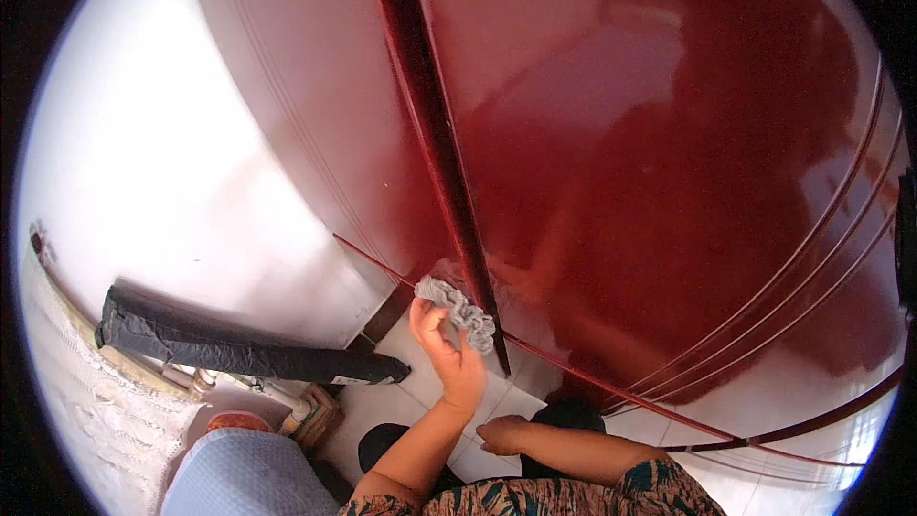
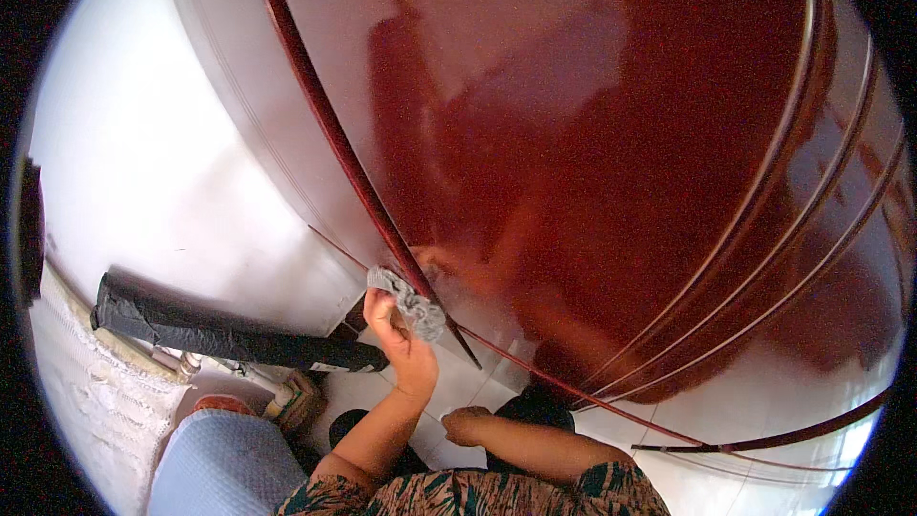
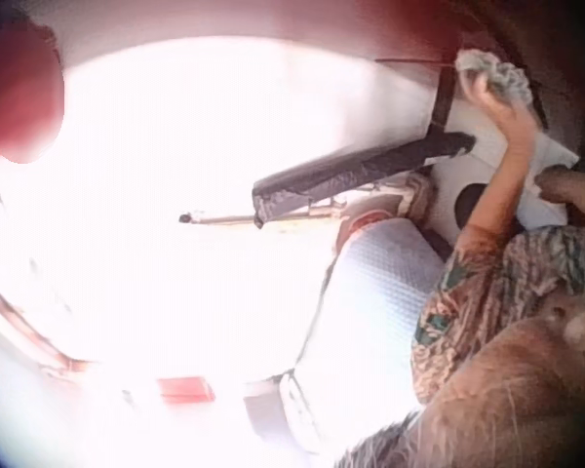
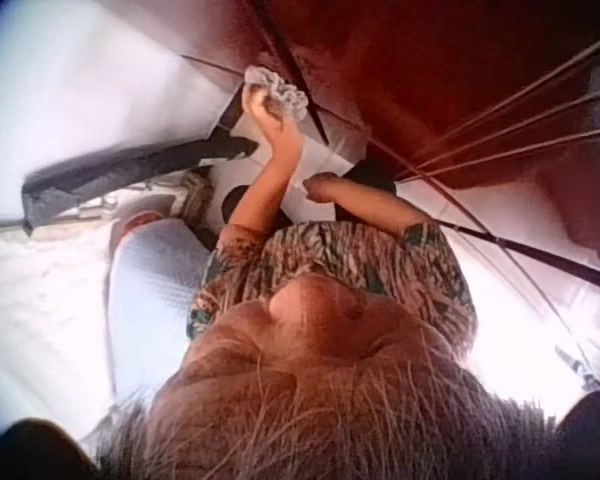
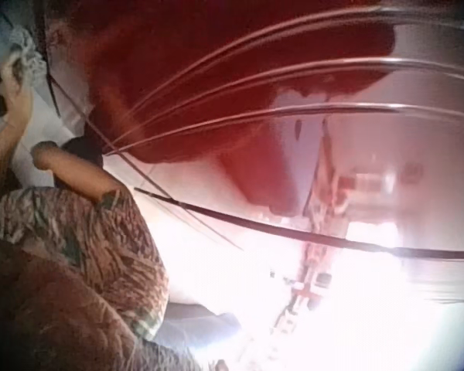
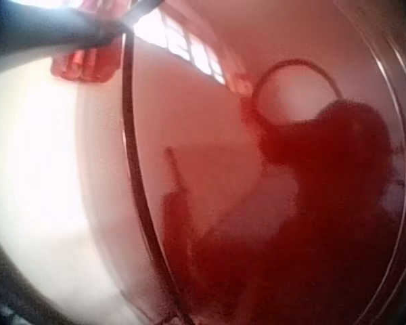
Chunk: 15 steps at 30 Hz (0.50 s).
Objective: The person wipes the exterior surfaces of a wooden wardrobe using a cloth, reaching various panels and corners.
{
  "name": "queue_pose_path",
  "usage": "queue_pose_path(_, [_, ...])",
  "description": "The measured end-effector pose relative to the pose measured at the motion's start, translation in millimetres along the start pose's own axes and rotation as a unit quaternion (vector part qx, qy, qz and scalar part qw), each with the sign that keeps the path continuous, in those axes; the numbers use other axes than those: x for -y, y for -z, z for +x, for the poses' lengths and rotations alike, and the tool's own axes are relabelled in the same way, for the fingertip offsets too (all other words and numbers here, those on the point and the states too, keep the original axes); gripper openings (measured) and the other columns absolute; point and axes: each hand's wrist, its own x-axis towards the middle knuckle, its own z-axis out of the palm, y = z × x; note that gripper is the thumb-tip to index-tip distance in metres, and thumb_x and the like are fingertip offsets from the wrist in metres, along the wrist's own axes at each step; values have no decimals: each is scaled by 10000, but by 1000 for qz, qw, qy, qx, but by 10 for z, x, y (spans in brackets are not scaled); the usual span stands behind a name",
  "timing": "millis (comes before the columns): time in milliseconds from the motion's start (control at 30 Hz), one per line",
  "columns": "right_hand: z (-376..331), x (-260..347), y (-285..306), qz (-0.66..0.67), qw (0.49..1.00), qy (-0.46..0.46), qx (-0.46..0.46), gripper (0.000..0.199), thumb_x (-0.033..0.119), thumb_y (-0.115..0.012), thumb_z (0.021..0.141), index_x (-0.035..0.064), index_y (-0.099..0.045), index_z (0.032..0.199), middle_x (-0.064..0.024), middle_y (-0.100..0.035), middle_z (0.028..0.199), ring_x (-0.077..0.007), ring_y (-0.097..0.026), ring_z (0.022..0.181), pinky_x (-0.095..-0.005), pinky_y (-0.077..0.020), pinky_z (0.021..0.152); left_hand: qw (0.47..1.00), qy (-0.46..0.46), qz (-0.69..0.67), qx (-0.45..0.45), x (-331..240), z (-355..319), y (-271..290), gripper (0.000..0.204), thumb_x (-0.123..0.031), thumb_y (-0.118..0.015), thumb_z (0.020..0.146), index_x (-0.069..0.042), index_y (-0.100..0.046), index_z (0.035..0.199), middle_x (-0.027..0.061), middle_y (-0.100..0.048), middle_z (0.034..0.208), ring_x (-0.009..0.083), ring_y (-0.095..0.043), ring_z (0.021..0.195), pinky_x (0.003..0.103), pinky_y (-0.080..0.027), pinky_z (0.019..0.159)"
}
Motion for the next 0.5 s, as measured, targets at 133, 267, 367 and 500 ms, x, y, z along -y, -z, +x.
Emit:
queue_pose_path(133, [30, -19, -12, -3, 1000, 22, 6, 362, 332, -536, 891, 32, -545, 1092, -201, -604, 1085, -362, -568, 1059, -475, -452, 874, 994, -99, 46, 4, -106, 254, -25, 466, 130, -422, 770, -6, -369, 1213, 239, -204, 1437, 366, -219, 1358, 451, -150, 1123])
queue_pose_path(267, [27, -18, -36, -28, 999, 35, 11, 361, 308, -509, 911, 12, -541, 1115, -179, -624, 1077, -351, -585, 1039, -476, -467, 859, 986, -166, 20, -8, -275, 655, -83, 412, 85, -415, 831, 14, -363, 1234, 263, -166, 1475, 387, -191, 1379, 468, -131, 1126])
queue_pose_path(367, [14, -51, -3, -27, 999, 38, 22, 363, 314, -509, 912, -3, -535, 1085, -200, -623, 1053, -364, -585, 1027, -484, -470, 845, 979, -187, 76, -10, -342, 746, -170, 498, -1, -415, 890, 32, -308, 1374, 277, -135, 1501, 442, -133, 1395, 499, -98, 1125])
queue_pose_path(500, [-35, 62, 45, 5, 998, 56, 31, 380, 326, -504, 913, -13, -524, 1084, -222, -619, 1043, -380, -587, 1010, -491, -474, 832, 958, -233, 161, 44, -187, 606, -58, 588, -59, -430, 864, 34, -269, 1422, 265, -114, 1514, 482, -95, 1389, 558, -83, 1111])
